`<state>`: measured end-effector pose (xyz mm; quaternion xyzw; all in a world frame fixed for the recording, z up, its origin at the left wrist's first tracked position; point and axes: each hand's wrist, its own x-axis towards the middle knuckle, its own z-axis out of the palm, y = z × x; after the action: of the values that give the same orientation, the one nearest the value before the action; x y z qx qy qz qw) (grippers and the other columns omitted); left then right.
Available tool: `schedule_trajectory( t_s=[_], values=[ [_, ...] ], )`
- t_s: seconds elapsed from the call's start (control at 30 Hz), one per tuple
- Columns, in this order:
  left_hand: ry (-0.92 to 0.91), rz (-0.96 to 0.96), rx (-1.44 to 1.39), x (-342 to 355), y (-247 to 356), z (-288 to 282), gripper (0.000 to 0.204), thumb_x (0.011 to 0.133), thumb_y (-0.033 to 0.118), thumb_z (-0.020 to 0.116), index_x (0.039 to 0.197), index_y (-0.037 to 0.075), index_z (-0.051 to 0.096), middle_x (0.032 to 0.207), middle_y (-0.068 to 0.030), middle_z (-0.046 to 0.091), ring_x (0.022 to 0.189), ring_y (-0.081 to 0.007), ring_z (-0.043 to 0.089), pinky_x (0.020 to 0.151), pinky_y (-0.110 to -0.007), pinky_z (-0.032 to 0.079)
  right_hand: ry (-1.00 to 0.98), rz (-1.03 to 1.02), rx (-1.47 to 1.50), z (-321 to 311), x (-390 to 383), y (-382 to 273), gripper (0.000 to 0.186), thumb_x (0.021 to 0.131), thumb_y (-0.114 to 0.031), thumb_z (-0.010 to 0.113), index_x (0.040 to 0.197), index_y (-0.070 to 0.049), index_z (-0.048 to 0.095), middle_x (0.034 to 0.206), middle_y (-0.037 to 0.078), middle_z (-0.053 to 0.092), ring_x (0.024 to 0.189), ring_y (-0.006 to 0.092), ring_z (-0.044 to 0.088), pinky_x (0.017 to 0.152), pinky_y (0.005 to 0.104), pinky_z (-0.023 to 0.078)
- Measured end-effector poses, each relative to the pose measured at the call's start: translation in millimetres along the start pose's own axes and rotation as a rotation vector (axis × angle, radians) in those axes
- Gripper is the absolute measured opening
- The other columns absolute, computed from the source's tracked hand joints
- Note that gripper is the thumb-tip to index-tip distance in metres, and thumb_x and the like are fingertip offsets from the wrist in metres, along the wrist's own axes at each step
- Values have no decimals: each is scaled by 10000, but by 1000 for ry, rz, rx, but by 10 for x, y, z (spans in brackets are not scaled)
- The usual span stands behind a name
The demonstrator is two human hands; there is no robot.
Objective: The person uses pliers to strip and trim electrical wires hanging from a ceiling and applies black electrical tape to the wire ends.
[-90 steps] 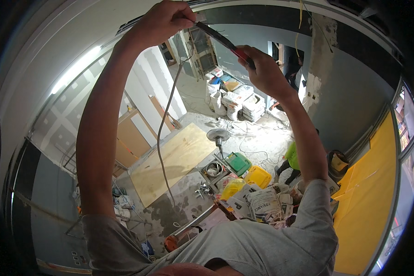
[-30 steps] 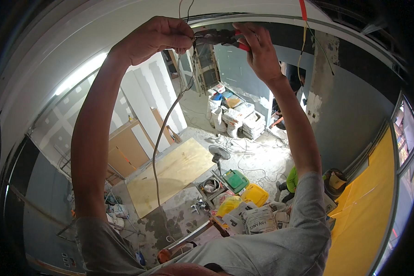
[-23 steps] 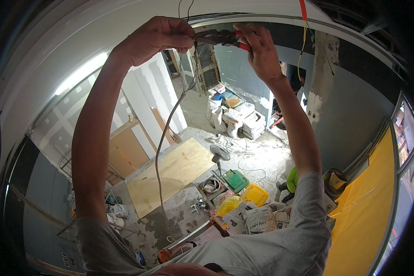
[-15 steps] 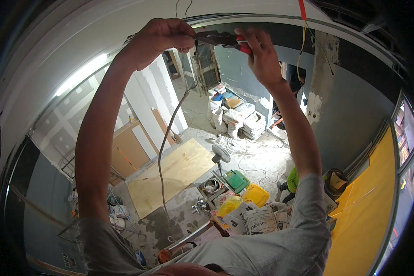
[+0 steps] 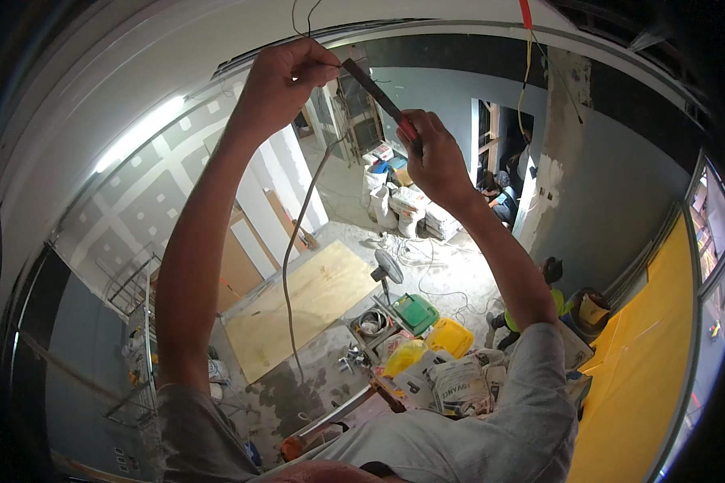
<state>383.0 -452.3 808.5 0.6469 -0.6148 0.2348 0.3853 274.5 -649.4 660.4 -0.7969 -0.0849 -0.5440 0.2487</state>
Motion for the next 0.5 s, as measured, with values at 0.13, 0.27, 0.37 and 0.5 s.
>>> schedule_trajectory(
  t_s=[0.13, 0.27, 0.37, 0.5],
  values=[
    [42, 20, 151, -65, 57, 50, 71, 903, 25, 691, 974, 26, 690, 831, -44, 722, 752, -94, 651, 715, -269, 518, -58, 159, -41, -3, -95, -97, 170, 999, -69, 568, 1168, -54, 566, 900, 145, 668, 698, 227, 634, 638, 322, 472],
    [89, 85, 186, -66, -36, 90, 72, 895, 12, 691, 967, 22, 689, 820, -58, 724, 759, -112, 671, 718, -280, 524, -112, 208, 5, -46, -114, -128, 143, 1013, -103, 564, 1144, -48, 580, 788, 100, 643, 626, 155, 571, 613, 305, 464],
    [108, 137, 202, -64, -88, 89, 85, 892, 2, 684, 975, 22, 686, 838, -74, 732, 759, -150, 692, 731, -299, 537, -192, 280, 86, -84, -80, -157, 163, 1004, -126, 565, 1134, -31, 590, 821, 150, 648, 670, 241, 606, 641, 355, 478],
    [103, 181, 301, -71, -50, 76, 93, 888, -9, 673, 976, 18, 679, 862, -103, 736, 749, -190, 698, 744, -324, 553, -389, 458, 100, -216, -14, -183, 243, 1048, -244, 537, 1169, -44, 607, 806, 1, 598, 665, 89, 554, 606, 255, 454]
  ],
)
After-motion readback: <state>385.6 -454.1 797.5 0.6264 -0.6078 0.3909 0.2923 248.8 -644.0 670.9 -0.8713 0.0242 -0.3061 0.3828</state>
